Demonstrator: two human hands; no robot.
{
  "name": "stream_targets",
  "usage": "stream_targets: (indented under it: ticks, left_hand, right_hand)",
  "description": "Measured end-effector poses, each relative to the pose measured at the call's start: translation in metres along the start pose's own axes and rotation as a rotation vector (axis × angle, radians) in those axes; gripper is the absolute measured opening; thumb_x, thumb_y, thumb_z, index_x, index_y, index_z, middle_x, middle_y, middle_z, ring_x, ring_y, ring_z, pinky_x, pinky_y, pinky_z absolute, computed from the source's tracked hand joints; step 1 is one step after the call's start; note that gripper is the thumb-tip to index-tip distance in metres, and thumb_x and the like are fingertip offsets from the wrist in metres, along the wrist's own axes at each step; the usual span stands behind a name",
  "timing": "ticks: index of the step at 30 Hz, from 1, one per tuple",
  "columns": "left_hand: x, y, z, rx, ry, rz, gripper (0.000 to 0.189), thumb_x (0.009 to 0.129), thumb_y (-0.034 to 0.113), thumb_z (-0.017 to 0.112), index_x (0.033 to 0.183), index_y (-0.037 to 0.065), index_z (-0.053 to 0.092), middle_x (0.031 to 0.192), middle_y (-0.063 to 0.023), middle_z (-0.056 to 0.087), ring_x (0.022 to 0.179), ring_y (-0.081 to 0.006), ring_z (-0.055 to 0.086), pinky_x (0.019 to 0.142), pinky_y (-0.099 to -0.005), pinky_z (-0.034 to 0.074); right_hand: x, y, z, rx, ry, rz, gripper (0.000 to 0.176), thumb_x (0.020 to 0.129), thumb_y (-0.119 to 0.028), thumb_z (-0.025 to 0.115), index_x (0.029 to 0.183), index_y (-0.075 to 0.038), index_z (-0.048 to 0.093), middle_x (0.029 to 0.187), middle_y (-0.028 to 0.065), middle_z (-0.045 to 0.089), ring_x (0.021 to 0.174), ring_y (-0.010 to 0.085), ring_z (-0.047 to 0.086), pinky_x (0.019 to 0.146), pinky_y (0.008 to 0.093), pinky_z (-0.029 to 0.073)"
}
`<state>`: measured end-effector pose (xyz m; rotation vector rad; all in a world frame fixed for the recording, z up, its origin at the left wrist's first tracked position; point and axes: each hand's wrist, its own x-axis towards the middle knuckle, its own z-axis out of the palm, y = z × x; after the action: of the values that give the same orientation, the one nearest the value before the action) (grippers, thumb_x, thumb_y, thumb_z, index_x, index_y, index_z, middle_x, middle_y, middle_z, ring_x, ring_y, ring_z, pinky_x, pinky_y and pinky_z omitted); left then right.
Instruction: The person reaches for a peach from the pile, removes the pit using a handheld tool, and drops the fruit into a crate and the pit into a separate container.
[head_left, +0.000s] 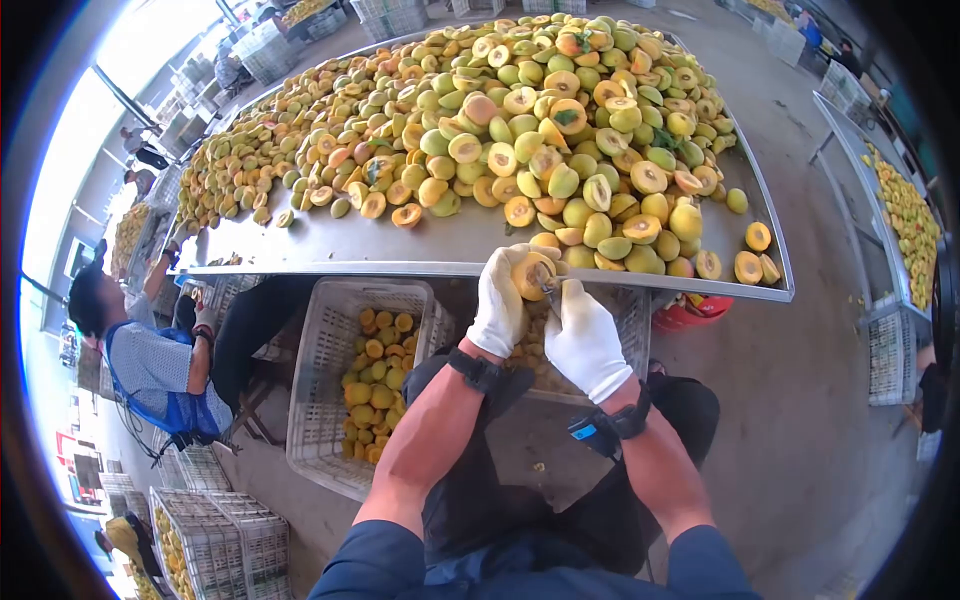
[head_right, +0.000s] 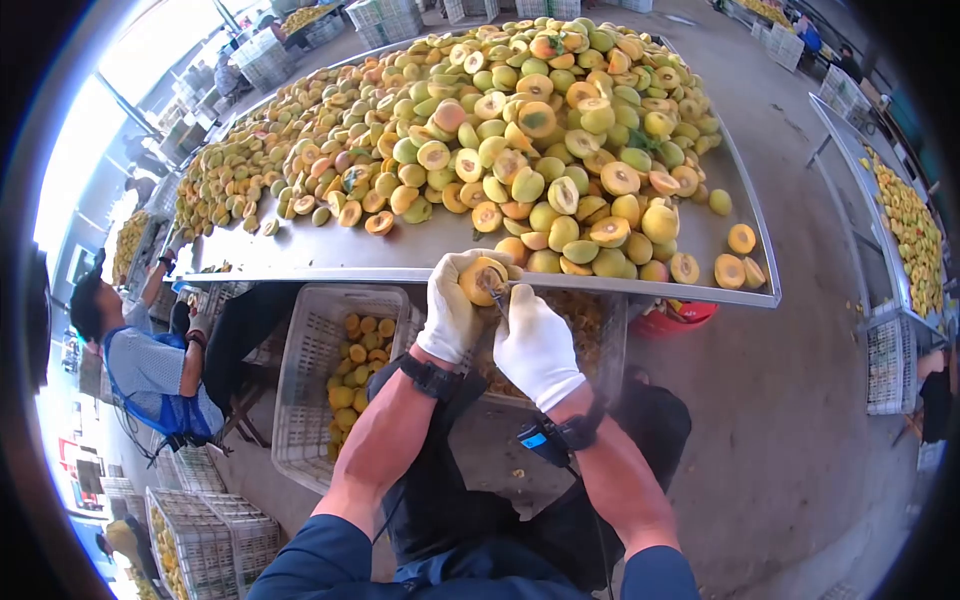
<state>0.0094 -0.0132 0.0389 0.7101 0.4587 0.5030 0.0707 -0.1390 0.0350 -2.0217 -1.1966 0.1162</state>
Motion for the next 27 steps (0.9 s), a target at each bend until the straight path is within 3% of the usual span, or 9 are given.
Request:
stream_targets:
  ticks: [10, 20, 22, 23, 24, 25, 26, 27]
  left_hand:
    - [0.0, -0.01, -0.007, -0.11, -0.01, 0.096, 0.036, 0.093, 0.026, 0.042, 0.102, -0.002, 0.063, 0.087, -0.0173, 0.068, 0.079, -0.024, 0.063, 0.079, -0.0346, 0.052]
    - [0.0, -0.004, -0.013, -0.027, -0.037, 0.111, 0.035, 0.088, 0.024, 0.046, 0.098, -0.004, 0.063, 0.081, -0.0152, 0.066, 0.077, -0.0218, 0.063, 0.076, -0.0335, 0.053]
    - [0.003, 0.01, -0.02, 0.158, -0.214, -0.014, 0.032, 0.082, 0.022, 0.047, 0.091, -0.004, 0.064, 0.081, -0.0153, 0.065, 0.073, -0.0232, 0.061, 0.073, -0.0331, 0.052]
    - [0.005, 0.01, -0.022, 0.369, -0.191, 0.039, 0.03, 0.081, 0.02, 0.048, 0.085, -0.004, 0.066, 0.08, -0.0139, 0.066, 0.072, -0.0205, 0.061, 0.072, -0.0318, 0.051]
    - [0.012, 0.006, -0.027, 0.388, -0.255, 0.095, 0.027, 0.084, 0.019, 0.05, 0.083, -0.004, 0.066, 0.08, -0.0123, 0.067, 0.072, -0.0173, 0.062, 0.069, -0.0296, 0.051]
    - [0.008, 0.003, -0.024, 0.591, -0.189, 0.249, 0.027, 0.088, 0.019, 0.053, 0.082, -0.003, 0.067, 0.078, -0.0108, 0.068, 0.07, -0.0159, 0.063, 0.065, -0.027, 0.05]
    - [0.011, -0.003, -0.028, 0.532, -0.148, 0.212, 0.029, 0.093, 0.021, 0.053, 0.083, -0.002, 0.068, 0.076, -0.0087, 0.068, 0.066, -0.0152, 0.063, 0.061, -0.0263, 0.049]
    - [0.002, 0.001, -0.01, 0.423, 0.01, 0.138, 0.037, 0.098, 0.027, 0.05, 0.082, -0.001, 0.069, 0.074, -0.0075, 0.067, 0.065, -0.0139, 0.062, 0.059, -0.0258, 0.049]
  right_hand:
    - [0.001, -0.004, 0.012, 0.028, -0.058, 0.086, 0.021, 0.084, -0.009, 0.06, 0.1, 0.003, 0.052, 0.088, 0.0271, 0.064, 0.085, 0.047, 0.063, 0.075, 0.0523, 0.052]
    - [-0.002, -0.003, 0.004, 0.143, -0.178, 0.047, 0.023, 0.084, -0.005, 0.056, 0.104, 0.007, 0.051, 0.086, 0.0303, 0.064, 0.087, 0.0488, 0.062, 0.076, 0.0538, 0.051]
    - [-0.005, -0.007, -0.004, 0.202, -0.224, 0.023, 0.027, 0.083, -0.004, 0.056, 0.108, 0.006, 0.051, 0.083, 0.0299, 0.064, 0.084, 0.0489, 0.062, 0.074, 0.0539, 0.051]
    - [-0.007, 0.002, 0.002, 0.165, -0.213, -0.06, 0.028, 0.082, -0.004, 0.056, 0.108, 0.005, 0.054, 0.081, 0.0293, 0.064, 0.082, 0.0483, 0.063, 0.073, 0.0536, 0.051]
    - [-0.008, 0.008, 0.005, 0.145, -0.21, -0.11, 0.024, 0.081, -0.004, 0.056, 0.103, 0.005, 0.056, 0.081, 0.0293, 0.064, 0.082, 0.0476, 0.063, 0.071, 0.0531, 0.052]
    - [-0.007, 0.008, 0.005, 0.145, -0.216, -0.046, 0.021, 0.08, -0.004, 0.057, 0.099, 0.005, 0.058, 0.081, 0.0283, 0.064, 0.08, 0.0474, 0.063, 0.069, 0.0532, 0.052]
    - [-0.005, 0.019, 0.012, 0.119, -0.112, -0.189, 0.022, 0.08, -0.005, 0.058, 0.1, 0.004, 0.057, 0.08, 0.0272, 0.065, 0.078, 0.0475, 0.063, 0.067, 0.0535, 0.051]
    - [-0.002, 0.016, 0.012, 0.169, -0.129, -0.115, 0.02, 0.082, -0.008, 0.059, 0.099, 0.004, 0.056, 0.079, 0.0264, 0.065, 0.078, 0.0479, 0.063, 0.066, 0.0532, 0.051]
